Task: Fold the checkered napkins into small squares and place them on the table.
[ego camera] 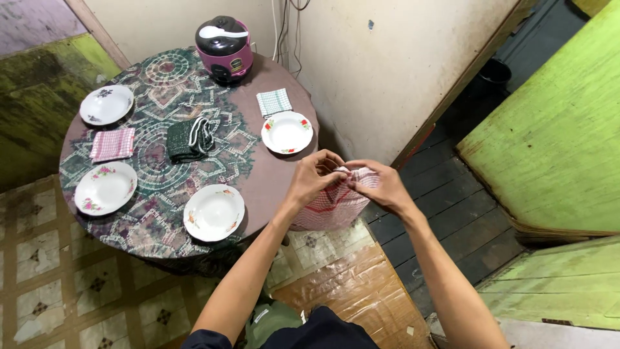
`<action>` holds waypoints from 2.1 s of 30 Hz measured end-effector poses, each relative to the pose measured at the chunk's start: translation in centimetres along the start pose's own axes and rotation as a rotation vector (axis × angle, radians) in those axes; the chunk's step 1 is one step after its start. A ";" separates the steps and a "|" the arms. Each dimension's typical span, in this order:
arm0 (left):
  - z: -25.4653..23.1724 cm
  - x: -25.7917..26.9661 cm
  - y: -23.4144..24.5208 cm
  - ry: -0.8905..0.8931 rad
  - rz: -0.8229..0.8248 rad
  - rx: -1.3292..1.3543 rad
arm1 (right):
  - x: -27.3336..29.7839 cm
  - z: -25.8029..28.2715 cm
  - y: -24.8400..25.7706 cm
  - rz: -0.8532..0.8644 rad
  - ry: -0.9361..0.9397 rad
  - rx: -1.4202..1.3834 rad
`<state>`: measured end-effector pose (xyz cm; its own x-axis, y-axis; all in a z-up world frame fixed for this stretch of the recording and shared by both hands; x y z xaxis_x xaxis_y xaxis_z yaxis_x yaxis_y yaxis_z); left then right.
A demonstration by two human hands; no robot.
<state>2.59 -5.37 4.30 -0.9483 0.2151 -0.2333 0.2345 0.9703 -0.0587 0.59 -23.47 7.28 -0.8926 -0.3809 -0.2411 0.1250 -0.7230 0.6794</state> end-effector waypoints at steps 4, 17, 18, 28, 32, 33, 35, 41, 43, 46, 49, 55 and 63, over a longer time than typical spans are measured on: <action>-0.8 1.4 1.5 -0.056 -0.059 -0.001 | -1.5 -2.5 -3.5 0.059 -0.067 -0.025; 1.7 3.0 2.3 -0.071 -0.108 -0.138 | -4.9 -0.3 -2.4 0.076 -0.147 -0.235; 1.7 2.3 2.2 -0.057 -0.108 -0.102 | -4.9 -0.1 -2.1 0.072 -0.174 -0.199; 11.2 1.9 2.1 -0.028 0.178 -0.293 | -4.0 -4.1 6.1 -0.268 -0.223 -0.365; 13.4 1.1 4.9 0.164 0.211 -0.324 | -0.2 -11.5 10.8 -0.607 -0.312 -0.347; 13.2 1.0 6.1 0.273 0.183 -0.305 | 1.2 -14.0 11.8 -0.729 -0.428 -0.380; 13.1 0.7 7.6 0.260 0.193 -0.349 | 3.7 -15.9 13.4 -0.810 -0.462 -0.401; 17.6 -0.9 13.6 -0.046 0.174 -0.473 | 9.4 -20.9 15.5 -1.066 -0.519 -0.427; 17.8 -1.6 15.4 -0.119 0.148 -0.440 | 9.9 -20.6 15.5 -1.112 -0.487 -0.435; 17.1 -3.4 18.2 0.033 0.021 -0.340 | 9.6 -20.6 14.2 -1.128 -0.577 -0.427; 16.5 -5.3 20.4 0.185 -0.140 -0.095 | 7.4 -18.8 12.3 -1.128 -0.603 -0.130; 5.6 -7.1 18.4 0.082 -0.158 -0.017 | -4.2 -6.5 3.0 -0.687 -0.522 0.116; -1.6 -6.9 17.7 -0.221 0.006 -0.094 | -14.8 8.9 -9.7 -0.237 -0.039 0.226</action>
<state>12.96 10.51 6.45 -0.8744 0.2019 -0.4411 0.2097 0.9773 0.0316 8.74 -5.71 10.39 -0.9017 -0.1918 -0.3875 -0.1837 -0.6413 0.7450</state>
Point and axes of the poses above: each hand's wrist, its own x-axis away from the middle knuckle, its own y-axis out of the back of the hand, z = x × y, the point moved 6 cm from there along -x, towards the middle knuckle, and after that the axes turned 14 degrees about x, right-handed, at the moved point
